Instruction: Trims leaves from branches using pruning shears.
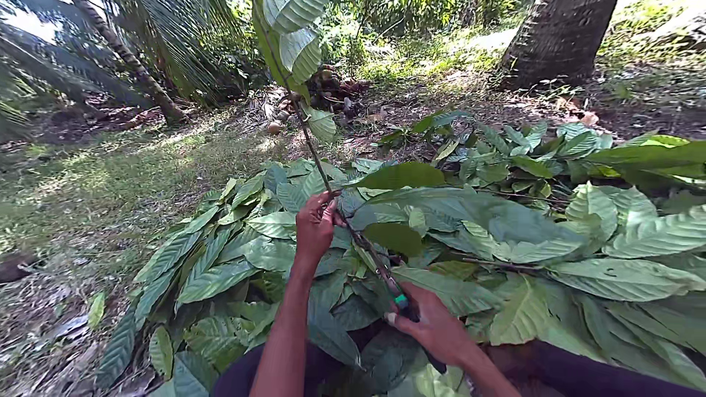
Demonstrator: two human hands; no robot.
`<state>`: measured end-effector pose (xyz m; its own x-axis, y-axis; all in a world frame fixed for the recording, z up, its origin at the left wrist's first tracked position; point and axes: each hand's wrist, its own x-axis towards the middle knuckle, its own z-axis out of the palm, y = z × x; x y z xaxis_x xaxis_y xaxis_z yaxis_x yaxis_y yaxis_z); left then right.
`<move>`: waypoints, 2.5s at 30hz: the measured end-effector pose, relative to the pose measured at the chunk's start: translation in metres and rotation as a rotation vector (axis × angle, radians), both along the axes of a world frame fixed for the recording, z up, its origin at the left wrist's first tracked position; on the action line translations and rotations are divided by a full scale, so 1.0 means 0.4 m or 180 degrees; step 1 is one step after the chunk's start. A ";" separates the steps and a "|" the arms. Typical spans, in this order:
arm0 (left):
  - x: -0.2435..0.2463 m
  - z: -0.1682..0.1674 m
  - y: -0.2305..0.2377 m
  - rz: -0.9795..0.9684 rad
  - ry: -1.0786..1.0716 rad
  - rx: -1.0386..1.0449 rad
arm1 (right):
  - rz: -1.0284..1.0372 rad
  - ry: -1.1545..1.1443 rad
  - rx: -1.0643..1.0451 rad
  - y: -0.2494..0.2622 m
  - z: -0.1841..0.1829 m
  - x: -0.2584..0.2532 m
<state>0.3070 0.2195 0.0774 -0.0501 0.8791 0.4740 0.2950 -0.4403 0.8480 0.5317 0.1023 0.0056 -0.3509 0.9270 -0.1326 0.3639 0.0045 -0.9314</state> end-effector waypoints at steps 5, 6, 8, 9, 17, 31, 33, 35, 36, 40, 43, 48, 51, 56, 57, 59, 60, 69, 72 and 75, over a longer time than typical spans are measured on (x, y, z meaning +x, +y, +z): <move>-0.015 -0.002 0.044 -0.0082 -0.0106 0.0007 | -0.0092 -0.0172 -0.0345 0.102 -0.125 -0.001; -0.018 -0.004 0.054 -0.0115 -0.0154 0.0036 | -0.0060 -0.0205 -0.0348 0.124 -0.133 -0.006; -0.022 -0.009 0.068 -0.0192 -0.0228 0.0105 | -0.0016 -0.0283 -0.0286 0.159 -0.144 -0.020; -0.022 -0.010 0.073 -0.0231 -0.0281 0.0137 | -0.0008 -0.0334 -0.0250 0.172 -0.147 -0.028; -0.019 -0.020 0.098 -0.0153 -0.0331 0.0310 | 0.0036 -0.0353 0.0027 0.223 -0.135 -0.070; -0.022 -0.021 0.096 -0.0004 -0.0463 0.0315 | -0.0227 -0.0243 0.0489 0.226 -0.132 -0.079; -0.021 -0.023 0.092 0.0009 -0.0490 0.0315 | -0.0143 -0.0391 0.0533 0.229 -0.105 -0.079; -0.019 -0.022 0.089 0.0036 -0.0495 0.0305 | -0.0165 -0.0432 0.0606 0.235 -0.080 -0.083; -0.017 -0.021 0.087 0.0048 -0.0505 0.0298 | -0.0182 -0.0442 0.0649 0.237 -0.071 -0.085; -0.015 -0.022 0.083 0.0049 -0.0521 0.0272 | -0.0215 -0.0536 0.0873 0.245 -0.050 -0.090; -0.010 -0.020 0.077 0.0046 -0.0520 0.0285 | -0.0257 -0.0647 0.0992 0.245 -0.041 -0.093; -0.009 -0.023 0.074 0.0074 -0.0502 0.0298 | -0.0316 -0.0667 0.1086 0.245 -0.044 -0.091; -0.008 -0.023 0.070 0.0073 -0.0525 0.0299 | -0.0401 -0.0491 0.1125 0.244 -0.061 -0.087; -0.014 -0.023 0.061 0.0072 -0.0431 0.0333 | -0.0156 -0.0155 0.0617 0.246 -0.012 -0.074; -0.015 -0.021 0.056 0.0083 -0.0332 0.0310 | -0.0071 -0.0150 0.0538 0.249 0.007 -0.070; -0.016 -0.017 0.048 0.0134 -0.0131 0.0312 | 0.0044 -0.0188 0.0443 0.254 0.047 -0.066; -0.016 -0.017 0.043 0.0154 -0.0017 0.0313 | 0.0081 -0.0209 0.0417 0.252 0.064 -0.065; 0.008 -0.017 0.005 0.0217 0.0443 0.0367 | 0.0073 -0.0623 0.0444 0.222 0.128 -0.070; 0.015 -0.022 -0.003 0.0191 0.0466 0.0419 | 0.0044 -0.0572 0.0491 0.209 0.128 -0.074; 0.022 -0.025 -0.015 0.0186 0.0426 0.0408 | 0.0017 -0.0563 0.0449 0.200 0.135 -0.077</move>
